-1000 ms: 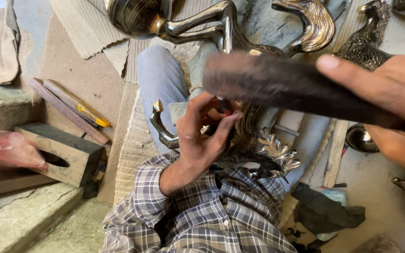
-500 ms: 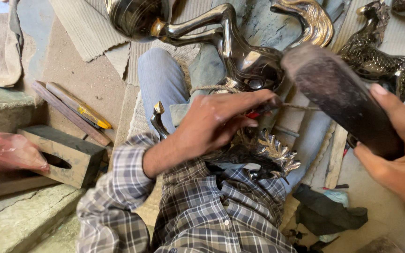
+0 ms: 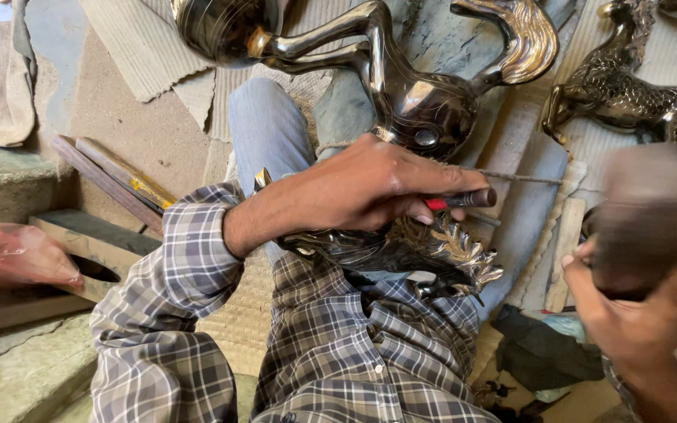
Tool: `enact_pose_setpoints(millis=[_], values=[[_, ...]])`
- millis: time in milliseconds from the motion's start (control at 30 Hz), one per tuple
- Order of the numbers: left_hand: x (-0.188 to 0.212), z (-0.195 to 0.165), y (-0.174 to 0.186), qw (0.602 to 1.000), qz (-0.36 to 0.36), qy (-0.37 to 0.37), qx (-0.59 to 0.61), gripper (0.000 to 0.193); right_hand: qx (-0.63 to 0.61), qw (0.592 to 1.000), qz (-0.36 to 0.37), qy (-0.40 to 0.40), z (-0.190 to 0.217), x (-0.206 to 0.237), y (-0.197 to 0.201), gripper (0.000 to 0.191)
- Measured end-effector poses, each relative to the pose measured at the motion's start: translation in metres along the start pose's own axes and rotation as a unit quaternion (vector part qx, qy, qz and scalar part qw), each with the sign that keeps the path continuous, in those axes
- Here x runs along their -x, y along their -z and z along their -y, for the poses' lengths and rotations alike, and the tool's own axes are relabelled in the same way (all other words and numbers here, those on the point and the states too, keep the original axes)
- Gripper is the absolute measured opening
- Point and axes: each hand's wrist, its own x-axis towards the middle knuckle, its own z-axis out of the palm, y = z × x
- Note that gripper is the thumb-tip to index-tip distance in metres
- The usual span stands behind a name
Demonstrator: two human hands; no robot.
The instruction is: The person uses a chisel and hammer to engrave a design into a polished metal horse figurine. They repeatedly tap the chisel along the figurine's body to create a pattern.
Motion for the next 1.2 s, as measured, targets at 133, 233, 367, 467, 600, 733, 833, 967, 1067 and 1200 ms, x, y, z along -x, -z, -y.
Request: enact_pose_setpoints(millis=[133,233,367,467,600,733,833,967,1067,1200], values=[[0.0,-0.001,0.0,0.998,-0.009,-0.056,-0.022,0.068,0.082,0.995,-0.01,0.059,-0.006,0.004,-0.004,0.089],[0.002,-0.003,0.0,0.999,0.022,0.003,-0.043,0.067,0.117,0.992,0.035,0.041,-0.007,0.004,-0.007,0.094],[0.005,-0.005,-0.006,0.997,0.016,0.047,-0.063,0.062,0.044,0.998,0.03,-0.02,-0.004,0.0,-0.008,0.084],[0.005,-0.003,-0.01,0.995,-0.059,-0.036,-0.077,0.062,0.063,0.996,0.046,-0.031,0.001,-0.007,-0.008,0.097],[0.011,-0.005,-0.017,0.993,-0.085,-0.009,-0.084,0.053,0.068,0.992,0.084,-0.07,0.008,-0.02,-0.005,0.097],[0.022,-0.012,-0.023,0.989,-0.095,0.064,-0.089,0.051,0.005,0.992,0.108,-0.07,0.016,-0.039,0.0,0.088],[0.026,-0.014,-0.025,0.982,-0.147,0.055,-0.102,0.052,0.242,0.96,0.138,0.004,0.023,-0.054,0.005,0.086],[0.034,-0.025,-0.033,0.963,-0.258,0.048,-0.064,0.054,-0.052,0.985,0.1,-0.133,0.035,-0.075,0.015,0.063],[0.04,-0.032,-0.036,0.951,-0.29,0.081,-0.062,0.056,0.043,0.979,0.125,-0.155,0.045,-0.092,0.021,0.026],[0.042,-0.034,-0.041,0.942,-0.32,0.084,-0.052,0.057,0.199,0.952,0.232,-0.001,0.058,-0.119,0.024,0.067]])
